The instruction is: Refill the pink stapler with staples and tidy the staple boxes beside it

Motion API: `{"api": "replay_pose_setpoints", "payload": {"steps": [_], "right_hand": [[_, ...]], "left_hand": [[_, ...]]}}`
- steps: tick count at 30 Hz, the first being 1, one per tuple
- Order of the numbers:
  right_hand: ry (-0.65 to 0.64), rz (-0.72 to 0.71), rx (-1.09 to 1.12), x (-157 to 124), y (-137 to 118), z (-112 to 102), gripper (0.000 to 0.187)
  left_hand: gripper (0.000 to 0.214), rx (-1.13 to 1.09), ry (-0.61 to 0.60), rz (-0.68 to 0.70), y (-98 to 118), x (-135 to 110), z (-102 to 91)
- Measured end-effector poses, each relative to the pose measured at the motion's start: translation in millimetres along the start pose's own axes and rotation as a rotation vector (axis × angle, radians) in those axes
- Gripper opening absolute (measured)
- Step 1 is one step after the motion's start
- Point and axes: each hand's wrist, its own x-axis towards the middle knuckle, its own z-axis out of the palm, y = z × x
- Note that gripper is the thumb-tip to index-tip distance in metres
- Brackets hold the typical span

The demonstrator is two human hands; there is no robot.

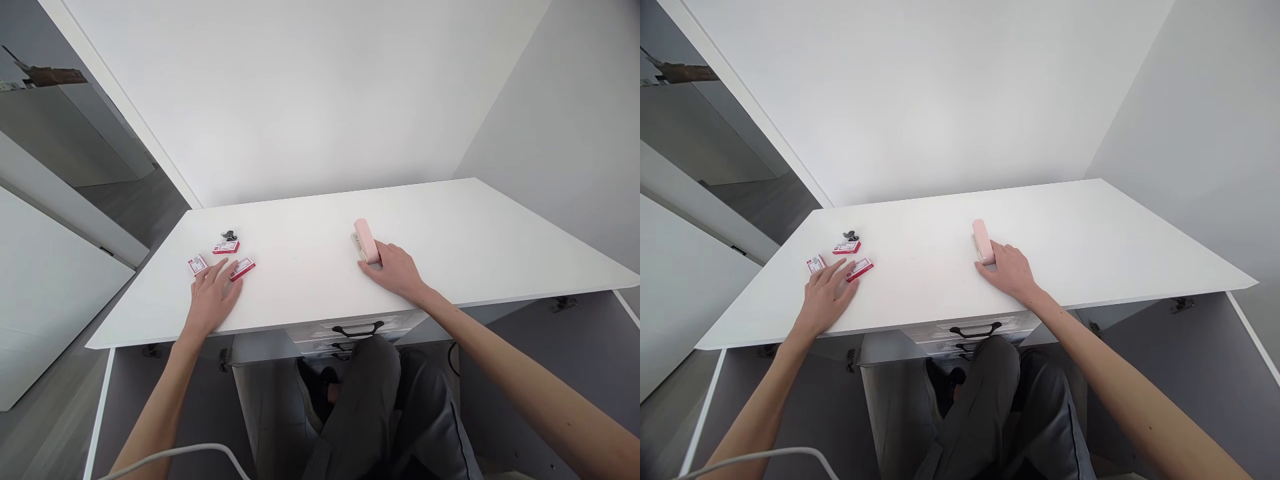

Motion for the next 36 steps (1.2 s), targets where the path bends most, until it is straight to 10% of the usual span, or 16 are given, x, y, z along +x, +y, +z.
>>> {"api": "replay_pose_setpoints", "payload": {"steps": [15,36], "right_hand": [[-0.042,0.18,0.323,2,4,-7,0.06],[-0.058,0.072,0.38,2,4,-10,0.048]], "left_hand": [[0.059,-0.001,-0.093,0.25,31,0,4.6],[0.05,-0.38,-0.227,0.516,169,34,71.8]]}}
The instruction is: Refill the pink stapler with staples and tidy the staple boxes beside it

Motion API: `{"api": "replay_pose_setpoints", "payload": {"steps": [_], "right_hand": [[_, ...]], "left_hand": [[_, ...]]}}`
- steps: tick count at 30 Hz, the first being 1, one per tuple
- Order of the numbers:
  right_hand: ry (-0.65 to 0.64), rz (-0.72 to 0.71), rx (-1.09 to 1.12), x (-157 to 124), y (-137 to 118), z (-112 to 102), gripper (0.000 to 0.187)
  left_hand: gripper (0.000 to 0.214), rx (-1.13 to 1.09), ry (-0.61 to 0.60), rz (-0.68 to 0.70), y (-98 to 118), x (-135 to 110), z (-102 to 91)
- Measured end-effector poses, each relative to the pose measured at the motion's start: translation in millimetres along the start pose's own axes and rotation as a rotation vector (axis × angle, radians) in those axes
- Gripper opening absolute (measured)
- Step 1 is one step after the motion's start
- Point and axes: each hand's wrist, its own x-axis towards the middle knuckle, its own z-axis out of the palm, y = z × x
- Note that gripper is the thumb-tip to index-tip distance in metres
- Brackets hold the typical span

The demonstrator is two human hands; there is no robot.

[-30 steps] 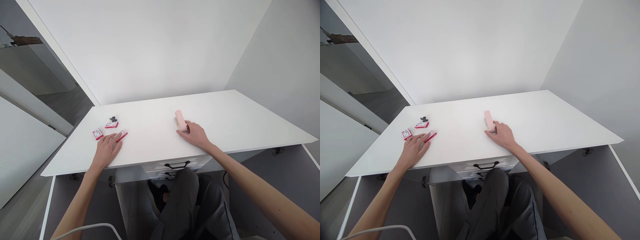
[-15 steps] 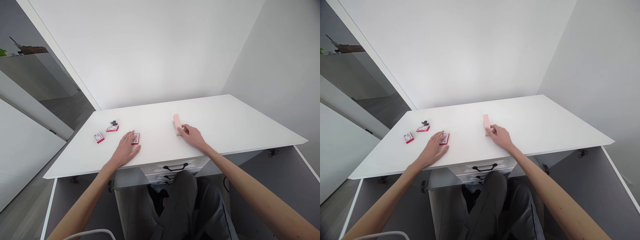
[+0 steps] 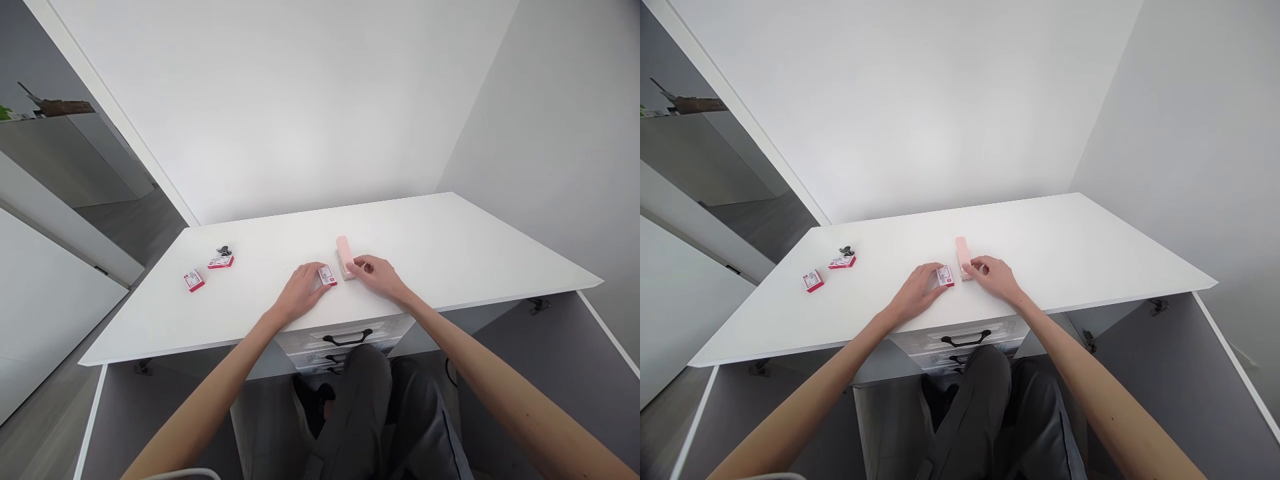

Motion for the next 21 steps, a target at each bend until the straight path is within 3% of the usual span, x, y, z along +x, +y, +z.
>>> {"api": "replay_pose_setpoints", "payload": {"steps": [6,13,17,21], "right_hand": [[0.0,-0.017,0.009,1,3,0,0.045],[-0.023,-0.008,0.039,1,3,0,0.045],[0.001,0.048,0.113,-2,1,-2,0.042],[0.005,0.071,0.169,-6,-1,-4,0.045]], "left_hand": [[0.06,-0.006,-0.02,-0.018,6,16,12.2],[0.068,0.011,-0.011,-0.016,3,12,14.3],[0.059,0.106,0.172,-0.091,-14,8,3.4],[0.052,0.28,0.37,-0.276,-59,-6,-34.9]]}}
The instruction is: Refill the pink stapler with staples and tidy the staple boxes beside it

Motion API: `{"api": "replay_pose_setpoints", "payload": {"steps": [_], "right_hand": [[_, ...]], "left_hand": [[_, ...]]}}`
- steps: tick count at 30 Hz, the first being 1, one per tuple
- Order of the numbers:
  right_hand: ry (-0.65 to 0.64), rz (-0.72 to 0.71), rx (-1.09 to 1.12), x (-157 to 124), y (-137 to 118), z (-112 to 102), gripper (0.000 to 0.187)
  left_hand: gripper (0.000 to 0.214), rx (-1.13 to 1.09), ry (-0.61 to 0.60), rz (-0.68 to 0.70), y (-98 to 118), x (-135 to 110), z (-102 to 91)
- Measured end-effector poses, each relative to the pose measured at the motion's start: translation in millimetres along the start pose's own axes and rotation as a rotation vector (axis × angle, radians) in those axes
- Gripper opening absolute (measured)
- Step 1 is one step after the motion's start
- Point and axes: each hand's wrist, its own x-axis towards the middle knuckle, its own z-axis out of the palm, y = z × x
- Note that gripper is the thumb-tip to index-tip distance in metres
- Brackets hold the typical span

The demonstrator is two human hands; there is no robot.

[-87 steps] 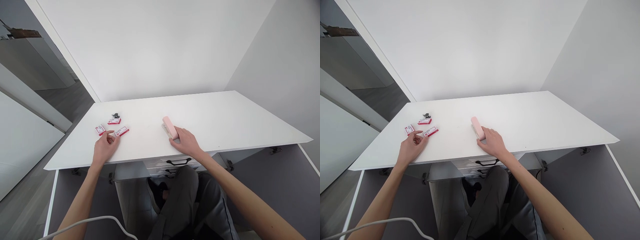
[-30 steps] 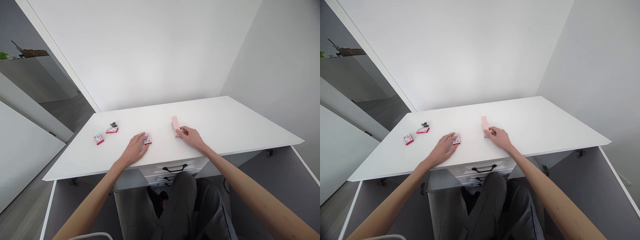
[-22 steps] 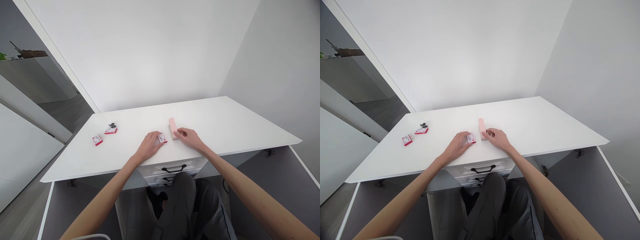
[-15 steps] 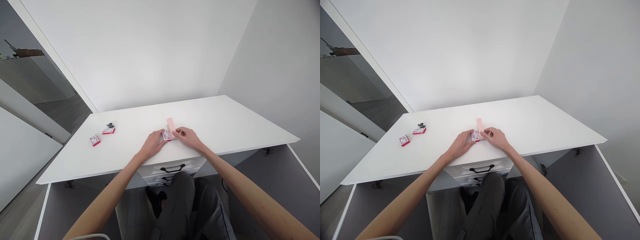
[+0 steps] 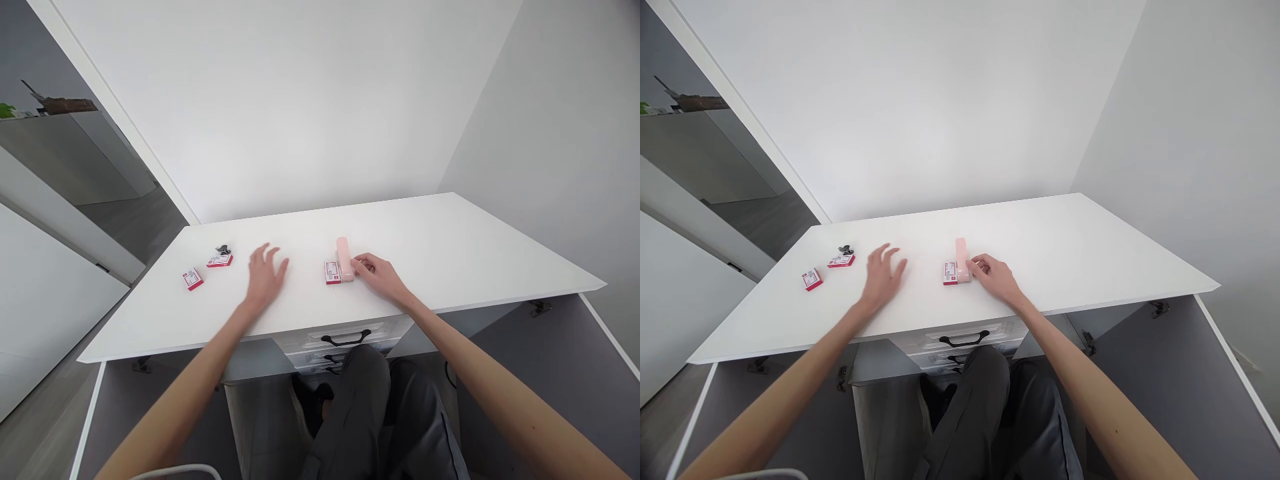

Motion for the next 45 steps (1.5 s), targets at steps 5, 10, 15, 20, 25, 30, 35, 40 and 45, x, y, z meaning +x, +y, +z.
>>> {"api": "replay_pose_setpoints", "payload": {"steps": [5,10,15,20,25,30,35,40,45], "right_hand": [[-0.003,0.017,0.048,-2,-2,0,0.043],[0.005,0.019,0.053,-2,-1,1,0.041],[-0.004,0.036,0.055,-2,-1,2,0.041],[-0.004,0.031,0.05,-2,0,2,0.041],[0.004,0.013,0.053,0,3,3,0.043],[0.013,-0.014,0.047,0,5,4,0.045],[0.004,-0.05,-0.081,2,4,6,0.049],[0.014,-0.045,-0.074,4,6,5,0.035],[0.047,-0.031,-0.022,6,10,6,0.027]], "left_hand": [[0.063,0.259,0.069,-0.279,-72,0,-40.1],[0.064,0.271,-0.063,-0.349,-82,-16,-47.6],[0.054,0.131,-0.167,-0.112,-54,-31,-43.8],[0.045,-0.047,-0.224,-0.033,-31,-35,-41.3],[0.056,-0.236,-0.261,-0.044,-2,-36,-28.1],[0.058,-0.346,-0.27,-0.009,30,-34,-9.4],[0.052,-0.189,-0.256,0.106,40,-32,1.6],[0.065,-0.066,-0.14,0.093,40,-25,6.0],[0.083,-0.17,-0.335,0.304,66,-8,19.5]]}}
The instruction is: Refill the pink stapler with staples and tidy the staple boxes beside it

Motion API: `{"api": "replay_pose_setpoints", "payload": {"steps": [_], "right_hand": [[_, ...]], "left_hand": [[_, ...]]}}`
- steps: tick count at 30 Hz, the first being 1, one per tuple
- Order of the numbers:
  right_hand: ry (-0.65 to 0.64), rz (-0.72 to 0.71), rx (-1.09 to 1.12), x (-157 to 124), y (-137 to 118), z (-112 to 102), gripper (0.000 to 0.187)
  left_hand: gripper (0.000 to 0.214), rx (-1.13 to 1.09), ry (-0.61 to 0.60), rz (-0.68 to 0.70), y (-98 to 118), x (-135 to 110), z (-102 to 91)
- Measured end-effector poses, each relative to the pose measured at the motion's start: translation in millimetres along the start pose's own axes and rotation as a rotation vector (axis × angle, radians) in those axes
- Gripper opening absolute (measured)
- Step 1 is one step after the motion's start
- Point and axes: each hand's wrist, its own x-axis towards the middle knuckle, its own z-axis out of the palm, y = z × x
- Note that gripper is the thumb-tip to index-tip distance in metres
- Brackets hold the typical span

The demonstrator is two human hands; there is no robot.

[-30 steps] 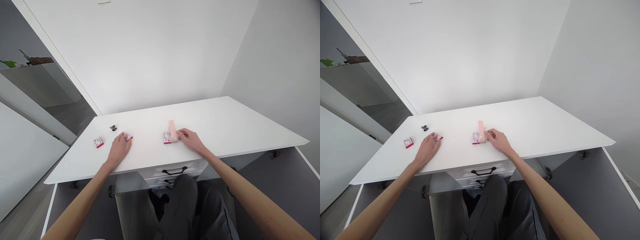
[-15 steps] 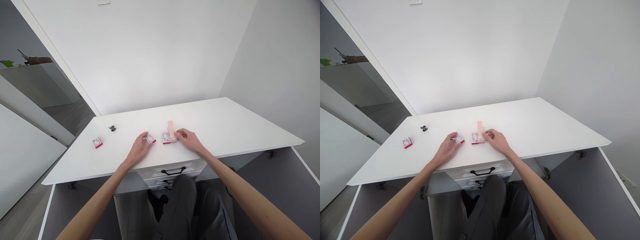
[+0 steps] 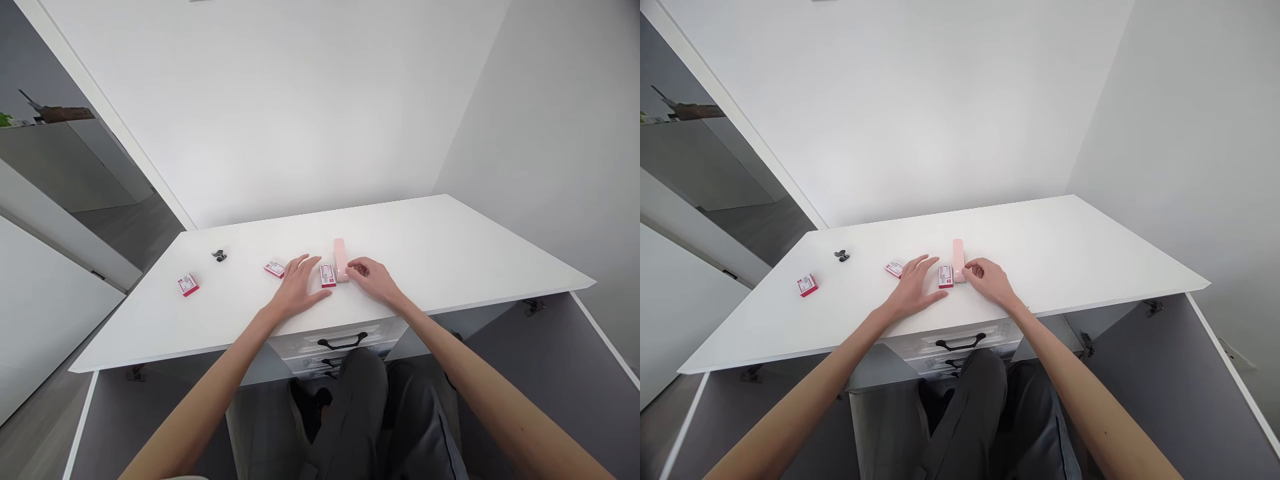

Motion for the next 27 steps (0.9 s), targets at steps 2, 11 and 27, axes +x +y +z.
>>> {"api": "replay_pose_setpoints", "payload": {"steps": [2,11,27], "right_hand": [[0.0,-0.003,0.007,1,1,1,0.026],[-0.018,0.015,0.022,-2,0,0,0.029],[-0.036,-0.018,-0.099,-6,-8,-1,0.048]], "left_hand": [[0.083,-0.05,-0.026,-0.026,6,11,2.4],[0.069,-0.369,0.432,-0.494,-4,4,-43.3],[0.059,0.249,0.243,-0.475,-77,-16,-40.3]]}}
